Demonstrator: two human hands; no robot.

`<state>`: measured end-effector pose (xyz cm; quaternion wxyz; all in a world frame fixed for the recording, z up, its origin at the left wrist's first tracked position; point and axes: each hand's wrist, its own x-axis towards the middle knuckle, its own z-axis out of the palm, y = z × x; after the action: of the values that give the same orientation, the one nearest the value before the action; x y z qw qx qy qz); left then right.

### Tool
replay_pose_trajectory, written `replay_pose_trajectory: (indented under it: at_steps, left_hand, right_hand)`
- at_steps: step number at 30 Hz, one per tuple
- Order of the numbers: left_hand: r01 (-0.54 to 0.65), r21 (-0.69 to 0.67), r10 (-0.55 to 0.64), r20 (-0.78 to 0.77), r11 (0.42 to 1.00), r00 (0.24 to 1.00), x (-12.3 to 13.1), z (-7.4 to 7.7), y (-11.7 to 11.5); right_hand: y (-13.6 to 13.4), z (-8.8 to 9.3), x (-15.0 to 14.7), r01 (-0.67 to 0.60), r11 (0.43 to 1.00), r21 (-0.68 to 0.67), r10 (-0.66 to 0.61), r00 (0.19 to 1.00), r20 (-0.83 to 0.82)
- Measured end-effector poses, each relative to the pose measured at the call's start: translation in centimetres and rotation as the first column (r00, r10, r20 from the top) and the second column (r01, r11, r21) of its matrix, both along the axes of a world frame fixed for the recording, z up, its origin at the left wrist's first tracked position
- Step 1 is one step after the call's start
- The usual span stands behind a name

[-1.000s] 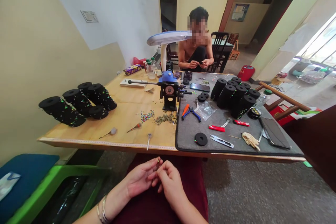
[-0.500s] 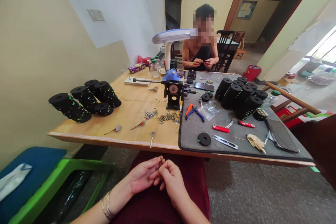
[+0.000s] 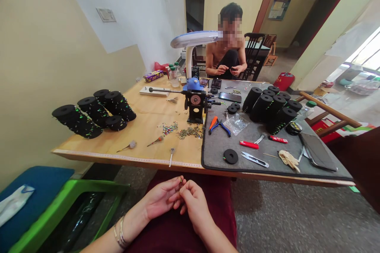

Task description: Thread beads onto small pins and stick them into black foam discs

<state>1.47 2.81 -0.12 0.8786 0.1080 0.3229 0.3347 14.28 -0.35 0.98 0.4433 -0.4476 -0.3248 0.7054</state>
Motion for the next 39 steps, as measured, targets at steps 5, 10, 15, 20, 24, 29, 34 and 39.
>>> replay_pose_trajectory:
  at_steps: [5, 10, 15, 20, 24, 29, 34, 39]
  left_hand:
    - [0.011, 0.038, -0.011, 0.011, 0.999, 1.0, -0.07, -0.26, 0.01]
    - [0.01, 0.062, -0.013, 0.036, 0.998, 0.999, -0.05, -0.49, 0.05]
    - [0.022, 0.089, -0.027, 0.055, 0.996, 0.998, 0.03, -0.62, -0.02]
    - [0.037, 0.123, -0.047, 0.084, 0.992, 0.995, 0.09, -0.5, -0.09]
    - [0.036, 0.131, -0.049, 0.098, 0.991, 0.994, 0.1, -0.35, -0.13]
    - [0.028, 0.106, -0.037, 0.084, 0.994, 0.996, 0.12, -0.24, -0.08]
    - [-0.003, 0.065, -0.001, 0.053, 0.998, 0.999, 0.07, -0.42, -0.05]
    - [0.014, 0.088, -0.02, 0.063, 0.996, 0.998, 0.12, -0.26, -0.14]
  right_hand:
    - [0.02, -0.09, 0.02, -0.004, 1.0, 0.007, 0.004, 1.0, 0.004]
    - [0.0, -0.2, 0.1, 0.009, 1.0, 0.002, -0.009, 1.0, -0.018]
    - [-0.03, -0.13, 0.18, 0.016, 1.0, -0.004, -0.016, 0.999, -0.042]
    - [0.01, -0.11, 0.21, 0.02, 1.0, -0.021, -0.021, 0.998, -0.064]
    - [0.0, -0.18, 0.22, 0.03, 0.999, -0.03, -0.032, 0.995, -0.089]
    - [-0.03, -0.03, 0.19, 0.04, 0.998, -0.041, -0.044, 0.994, -0.096]
    - [-0.02, 0.0, 0.18, 0.04, 0.999, -0.03, -0.043, 0.993, -0.108]
    - [-0.03, -0.11, 0.21, 0.043, 0.998, -0.046, -0.048, 0.993, -0.108]
